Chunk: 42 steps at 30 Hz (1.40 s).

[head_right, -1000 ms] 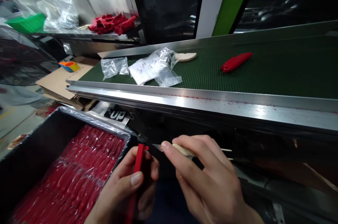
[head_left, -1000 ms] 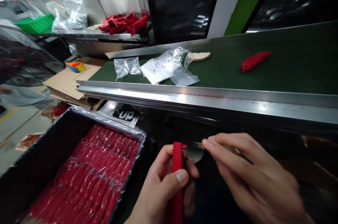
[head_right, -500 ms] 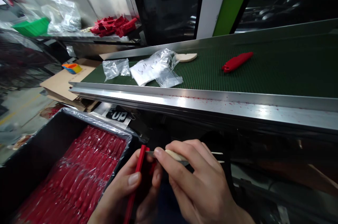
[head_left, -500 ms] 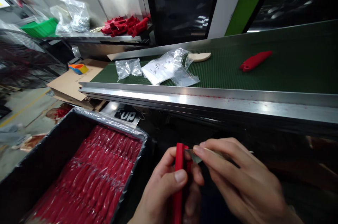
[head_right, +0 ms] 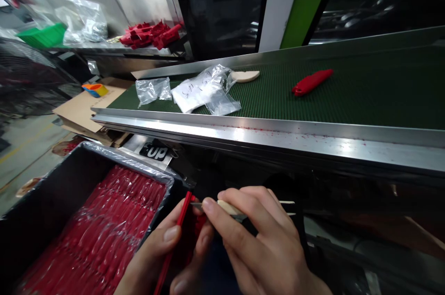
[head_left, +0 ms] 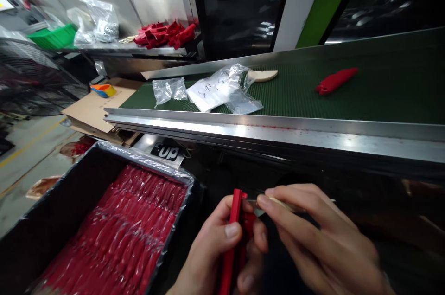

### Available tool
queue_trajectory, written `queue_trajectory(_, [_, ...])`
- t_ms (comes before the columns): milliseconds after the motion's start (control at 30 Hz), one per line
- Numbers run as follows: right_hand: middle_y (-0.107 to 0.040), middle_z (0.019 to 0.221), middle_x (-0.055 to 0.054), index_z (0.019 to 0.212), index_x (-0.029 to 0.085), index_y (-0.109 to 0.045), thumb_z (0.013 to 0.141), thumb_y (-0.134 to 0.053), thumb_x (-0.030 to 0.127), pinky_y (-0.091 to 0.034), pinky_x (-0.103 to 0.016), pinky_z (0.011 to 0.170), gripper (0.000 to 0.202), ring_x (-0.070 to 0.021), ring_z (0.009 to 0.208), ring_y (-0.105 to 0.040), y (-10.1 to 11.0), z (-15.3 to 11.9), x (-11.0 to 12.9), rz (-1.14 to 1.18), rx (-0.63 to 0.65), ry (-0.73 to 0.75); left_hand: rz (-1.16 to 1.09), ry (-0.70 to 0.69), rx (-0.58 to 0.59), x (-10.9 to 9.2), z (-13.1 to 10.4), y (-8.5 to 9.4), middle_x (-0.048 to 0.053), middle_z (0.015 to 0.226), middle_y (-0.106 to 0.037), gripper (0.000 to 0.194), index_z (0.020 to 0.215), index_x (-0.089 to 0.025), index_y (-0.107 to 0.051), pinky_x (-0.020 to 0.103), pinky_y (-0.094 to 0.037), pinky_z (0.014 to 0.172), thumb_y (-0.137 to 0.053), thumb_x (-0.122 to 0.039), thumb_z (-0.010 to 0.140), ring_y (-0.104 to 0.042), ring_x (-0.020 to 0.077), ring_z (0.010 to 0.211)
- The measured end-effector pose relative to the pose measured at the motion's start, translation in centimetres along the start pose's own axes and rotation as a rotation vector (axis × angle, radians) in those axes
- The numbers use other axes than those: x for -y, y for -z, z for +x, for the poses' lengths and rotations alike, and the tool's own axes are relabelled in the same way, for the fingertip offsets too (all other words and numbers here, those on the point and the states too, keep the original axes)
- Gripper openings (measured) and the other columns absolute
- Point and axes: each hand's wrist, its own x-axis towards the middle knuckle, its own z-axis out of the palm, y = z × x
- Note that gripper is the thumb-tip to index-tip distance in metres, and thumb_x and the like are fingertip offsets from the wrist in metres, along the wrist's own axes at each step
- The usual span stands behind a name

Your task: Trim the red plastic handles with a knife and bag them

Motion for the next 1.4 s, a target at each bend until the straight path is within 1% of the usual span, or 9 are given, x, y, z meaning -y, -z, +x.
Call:
queue_trajectory(300, [-0.059, 0.112, -0.012, 0.118, 0.009, -0.064, 0.087, -0.051, -0.001, -0.050, -0.031, 0.086, 0.036, -0.0183, 0.104, -0.055, -0.2, -0.4, -0.2, 0.006, 0.002, -0.003, 0.014, 0.014, -0.023, 0.0, -0.3, 0.0, 0.003, 0.089, -0.063, 0.026, 0.107, -0.021, -0.057, 0.011, -0.043, 0.047, -0.064, -0.034, 0.086, -0.050, 0.0016, 0.049])
queue_trajectory(667, [-0.061, 0.109, -0.011, 0.115, 0.011, -0.066, 0.085, -0.050, -0.002, -0.053, -0.030, 0.083, 0.036, -0.0182, 0.102, -0.058, 0.1, -0.3, 0.2, -0.018, -0.029, -0.009, 0.001, 0.014, 0.001, 0.2, -0.5, 0.1, 0.004, 0.090, -0.062, 0.024, 0.108, -0.021, -0.057, 0.011, -0.042, 0.045, -0.061, -0.033, 0.088, -0.049, 0.0020, 0.049])
queue_trajectory(833, [-0.061, 0.108, -0.012, 0.116, 0.010, -0.066, 0.085, -0.050, -0.002, -0.052, -0.029, 0.084, 0.037, -0.0179, 0.102, -0.058, 0.0, -0.2, 0.0, -0.006, -0.020, -0.001, 0.013, 0.019, 0.000, 0.3, -0.5, 0.1, 0.004, 0.091, -0.062, 0.025, 0.109, -0.021, -0.056, 0.011, -0.041, 0.046, -0.061, -0.035, 0.088, -0.050, 0.0018, 0.049])
queue_trajectory(933, [-0.061, 0.108, -0.012, 0.116, 0.010, -0.066, 0.085, -0.050, -0.003, -0.052, -0.029, 0.083, 0.037, -0.0175, 0.101, -0.057, -0.2, -0.3, -0.2, 0.000, -0.012, 0.002, 0.013, 0.012, 0.011, 0.3, -0.4, 0.3, 0.003, 0.090, -0.062, 0.023, 0.108, -0.021, -0.056, 0.011, -0.040, 0.045, -0.060, -0.033, 0.089, -0.048, 0.0014, 0.048])
queue_trajectory(1000, [-0.060, 0.110, -0.011, 0.120, 0.012, -0.064, 0.087, -0.050, -0.002, -0.052, -0.031, 0.083, 0.039, -0.0184, 0.103, -0.057, -0.3, -0.4, -0.4, -0.011, -0.022, -0.019, 0.024, 0.008, 0.027, 0.3, -0.3, 0.4, 0.002, 0.087, -0.062, 0.022, 0.107, -0.020, -0.057, 0.012, -0.039, 0.046, -0.060, -0.033, 0.088, -0.047, 0.0013, 0.048])
queue_trajectory(1067, [-0.059, 0.113, -0.011, 0.125, 0.015, -0.061, 0.088, -0.049, -0.001, -0.053, -0.032, 0.083, 0.042, -0.0191, 0.105, -0.057, -0.3, -0.6, -0.7, -0.012, -0.050, -0.058, 0.061, -0.009, 0.059, 0.3, -0.3, 0.7, 0.004, 0.083, -0.064, 0.027, 0.105, -0.018, -0.058, 0.012, -0.038, 0.050, -0.066, -0.035, 0.085, -0.052, 0.0036, 0.054])
queue_trajectory(1133, [-0.059, 0.113, -0.011, 0.126, 0.015, -0.061, 0.087, -0.050, -0.001, -0.053, -0.032, 0.082, 0.043, -0.0190, 0.105, -0.058, -0.1, -0.6, -0.7, -0.008, -0.057, -0.089, 0.083, -0.018, 0.100, 0.3, -0.2, 0.9, 0.006, 0.082, -0.066, 0.031, 0.104, -0.017, -0.058, 0.013, -0.037, 0.053, -0.069, -0.037, 0.082, -0.056, 0.0053, 0.058])
queue_trajectory(1267, [-0.061, 0.108, -0.010, 0.116, 0.015, -0.066, 0.086, -0.052, 0.000, -0.053, -0.028, 0.082, 0.036, -0.0172, 0.102, -0.059, 0.4, -0.3, 0.1, -0.014, -0.026, -0.047, 0.018, 0.027, 0.123, 0.1, -0.1, 1.1, 0.004, 0.090, -0.063, 0.023, 0.109, -0.020, -0.052, 0.014, -0.031, 0.050, -0.055, -0.035, 0.092, -0.054, 0.0021, 0.051])
queue_trajectory(1400, [-0.064, 0.106, -0.009, 0.115, 0.018, -0.067, 0.085, -0.054, 0.001, -0.055, -0.029, 0.079, 0.036, -0.0179, 0.099, -0.061, 0.5, 0.1, 0.4, -0.031, -0.014, -0.066, -0.007, 0.020, 0.163, 0.1, -0.1, 1.0, 0.003, 0.090, -0.061, 0.019, 0.107, -0.020, -0.051, 0.015, -0.030, 0.048, -0.050, -0.035, 0.095, -0.057, 0.0032, 0.053])
